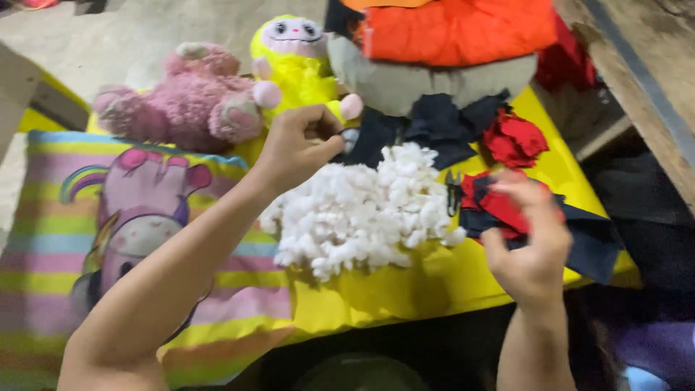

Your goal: Stuffing small fabric toy components with white fiberfill material.

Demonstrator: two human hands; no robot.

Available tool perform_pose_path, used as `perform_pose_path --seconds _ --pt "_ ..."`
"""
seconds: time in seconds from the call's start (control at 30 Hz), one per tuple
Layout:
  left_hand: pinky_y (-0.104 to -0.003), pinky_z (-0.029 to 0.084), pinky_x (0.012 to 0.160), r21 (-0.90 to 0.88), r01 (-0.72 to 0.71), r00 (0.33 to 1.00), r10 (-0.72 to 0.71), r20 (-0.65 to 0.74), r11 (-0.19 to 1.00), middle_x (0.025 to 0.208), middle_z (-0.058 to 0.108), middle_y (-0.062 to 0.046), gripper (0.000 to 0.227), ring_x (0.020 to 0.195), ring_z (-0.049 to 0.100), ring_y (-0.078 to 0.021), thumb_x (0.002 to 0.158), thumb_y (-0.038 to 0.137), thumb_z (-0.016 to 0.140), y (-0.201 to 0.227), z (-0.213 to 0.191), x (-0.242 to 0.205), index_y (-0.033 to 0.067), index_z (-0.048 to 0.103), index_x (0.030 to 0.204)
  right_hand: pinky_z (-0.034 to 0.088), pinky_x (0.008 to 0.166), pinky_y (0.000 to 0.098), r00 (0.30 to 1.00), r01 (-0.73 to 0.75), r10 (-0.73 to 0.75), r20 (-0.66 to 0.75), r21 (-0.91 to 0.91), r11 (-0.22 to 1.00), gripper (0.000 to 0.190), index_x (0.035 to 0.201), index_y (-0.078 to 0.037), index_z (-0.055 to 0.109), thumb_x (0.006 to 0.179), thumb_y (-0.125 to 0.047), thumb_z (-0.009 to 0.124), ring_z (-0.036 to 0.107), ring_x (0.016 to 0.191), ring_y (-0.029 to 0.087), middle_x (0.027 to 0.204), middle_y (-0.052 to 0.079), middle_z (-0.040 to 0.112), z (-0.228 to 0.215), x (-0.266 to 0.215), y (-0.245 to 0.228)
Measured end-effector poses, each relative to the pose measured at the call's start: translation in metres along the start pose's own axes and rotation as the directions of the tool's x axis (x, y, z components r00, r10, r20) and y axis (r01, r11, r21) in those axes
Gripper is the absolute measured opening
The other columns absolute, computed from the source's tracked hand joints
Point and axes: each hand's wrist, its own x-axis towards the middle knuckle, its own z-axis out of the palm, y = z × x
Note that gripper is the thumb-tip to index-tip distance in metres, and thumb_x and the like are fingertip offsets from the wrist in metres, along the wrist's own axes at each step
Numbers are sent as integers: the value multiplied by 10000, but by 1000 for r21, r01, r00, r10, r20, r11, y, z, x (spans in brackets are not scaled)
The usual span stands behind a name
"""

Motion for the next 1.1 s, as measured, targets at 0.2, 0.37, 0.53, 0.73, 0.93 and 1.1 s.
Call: perform_pose_path --seconds 0.2,0.37,0.53,0.73,0.93,1.1 --pt "-267 600 639 -188 101 995 -103 -2 977 841 691 -99 260 728 634 -101 840 -65 643 -52 -47 -50 76 649 1057 575 842 362 941 -280 102 322 579 766 674 1462 -54 439 881 -188 754 650 1130 267 1393 160 608 96 33 -9" --pt "-335 606 690 -287 -9 994 -22 -107 958 840 669 -128 311 780 646 -162 791 -104 566 -68 -47 -63 60 660 1038 615 713 397 866 -307 -10 501 546 779 728 1506 -39 442 897 -175 818 699 1002 310 1310 199 649 175 41 -20" --pt "-328 624 715 -338 -1 990 -47 -133 941 890 728 -142 351 832 705 -154 816 -137 544 -84 -35 -78 34 716 1069 655 689 372 889 -299 -3 457 588 751 305 1174 -62 681 908 -98 827 772 914 247 979 109 765 210 26 -18" --pt "-367 636 712 -310 -61 995 32 -97 949 1012 762 -235 243 892 752 -231 892 -34 710 -76 -32 -84 -36 737 1134 629 699 403 935 -262 41 353 608 749 141 1080 -34 642 975 -13 734 659 845 150 865 124 733 195 20 -45" --pt "-393 654 754 -225 -158 973 113 -201 961 1099 743 -192 324 962 752 -300 875 -15 784 -60 -29 -90 0 721 1192 580 542 363 955 -168 3 295 534 829 146 989 -61 629 970 -99 768 713 645 216 751 107 710 201 15 -32" --pt "-381 655 758 21 -414 902 413 -129 910 1077 690 -156 236 937 714 -302 858 78 820 -64 -32 -87 12 767 1077 557 613 361 969 127 -217 121 507 853 139 906 -69 662 987 -118 764 670 694 270 784 78 667 191 24 -44"
